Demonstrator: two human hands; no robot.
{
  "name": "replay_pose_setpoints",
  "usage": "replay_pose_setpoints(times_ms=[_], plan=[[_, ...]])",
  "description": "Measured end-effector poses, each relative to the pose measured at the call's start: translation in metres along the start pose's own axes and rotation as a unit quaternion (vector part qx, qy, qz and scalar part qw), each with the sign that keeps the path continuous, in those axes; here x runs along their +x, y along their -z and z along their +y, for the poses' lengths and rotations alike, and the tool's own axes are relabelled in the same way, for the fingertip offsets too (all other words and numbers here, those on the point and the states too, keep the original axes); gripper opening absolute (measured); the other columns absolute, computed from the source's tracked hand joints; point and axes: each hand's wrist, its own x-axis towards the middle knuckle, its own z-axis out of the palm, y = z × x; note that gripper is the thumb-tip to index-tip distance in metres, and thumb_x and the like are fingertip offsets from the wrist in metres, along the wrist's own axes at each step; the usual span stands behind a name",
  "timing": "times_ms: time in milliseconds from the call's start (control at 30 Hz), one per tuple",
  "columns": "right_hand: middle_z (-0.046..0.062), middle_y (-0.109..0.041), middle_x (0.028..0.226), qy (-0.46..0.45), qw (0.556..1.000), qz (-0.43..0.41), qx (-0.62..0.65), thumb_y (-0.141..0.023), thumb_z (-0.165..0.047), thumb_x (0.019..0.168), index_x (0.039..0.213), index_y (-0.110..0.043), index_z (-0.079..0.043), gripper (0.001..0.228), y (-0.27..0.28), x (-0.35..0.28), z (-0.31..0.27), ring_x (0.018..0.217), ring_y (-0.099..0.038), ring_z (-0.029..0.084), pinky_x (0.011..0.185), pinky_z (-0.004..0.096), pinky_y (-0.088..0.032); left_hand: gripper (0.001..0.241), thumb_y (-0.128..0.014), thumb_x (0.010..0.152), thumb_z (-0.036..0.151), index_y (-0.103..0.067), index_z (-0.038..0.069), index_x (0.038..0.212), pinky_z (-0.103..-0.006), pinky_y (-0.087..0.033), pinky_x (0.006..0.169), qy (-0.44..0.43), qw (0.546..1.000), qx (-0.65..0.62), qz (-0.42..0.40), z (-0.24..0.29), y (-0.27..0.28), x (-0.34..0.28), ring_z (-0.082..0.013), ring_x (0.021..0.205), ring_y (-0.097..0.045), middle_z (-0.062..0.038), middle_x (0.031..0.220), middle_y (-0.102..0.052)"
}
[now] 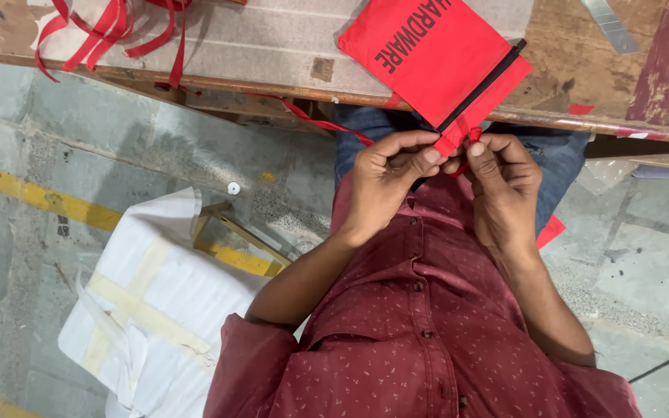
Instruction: Threading red ribbons into small red fabric pouches labeled 'HARDWARE' at a workshop workbench.
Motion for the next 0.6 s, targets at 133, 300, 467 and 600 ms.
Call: replay_pose_setpoints(times_ms=[133,300,467,600], plan=[[0.012,-0.072,0.104,0.01,1.0,-0.004,-0.007,-0.064,-0.009,0.11,0.116,-0.064,0.002,0.012,-0.003,0.0,-0.001,0.092,-0.071,0.019,0.079,0.028,-0.054,0.022,-0.072,0.102,0.009,-0.071,-0.002,0.121,-0.0257,-0.062,0.084,-0.016,1.0,0.012,-0.003,-0.001,0.0,0.0,-0.0124,0.095,-0.074,-0.01,0.107,-0.077],[0.012,-0.07,0.1,0.035,0.998,-0.007,-0.046,-0.064,-0.005,0.11,0.113,-0.064,0.004,0.01,0.0,-0.002,-0.001,0.089,-0.067,0.016,0.083,0.028,-0.055,0.019,-0.071,0.103,0.009,-0.071,-0.002,0.119,-0.0261,-0.063,0.085,-0.039,0.999,0.026,-0.013,-0.002,0.001,0.003,-0.0127,0.095,-0.074,-0.009,0.106,-0.075],[0.01,-0.067,0.087,0.031,0.995,0.01,-0.091,-0.061,0.005,0.102,0.095,-0.065,0.005,0.008,0.012,-0.01,-0.002,0.076,-0.061,0.014,0.073,0.027,-0.05,0.016,-0.068,0.103,0.008,-0.07,-0.002,0.115,-0.0275,-0.064,0.085,-0.02,1.0,0.014,-0.018,-0.006,0.004,0.006,-0.0139,0.095,-0.075,-0.008,0.104,-0.075],[0.01,-0.066,0.082,-0.006,0.995,0.032,-0.093,-0.06,0.005,0.098,0.09,-0.064,0.004,0.009,0.015,-0.008,0.002,0.068,-0.057,0.012,0.065,0.025,-0.046,0.015,-0.068,0.104,0.008,-0.07,-0.002,0.115,-0.028,-0.064,0.085,-0.022,0.999,0.014,-0.022,-0.014,0.007,0.008,-0.0138,0.094,-0.075,-0.008,0.103,-0.075]])
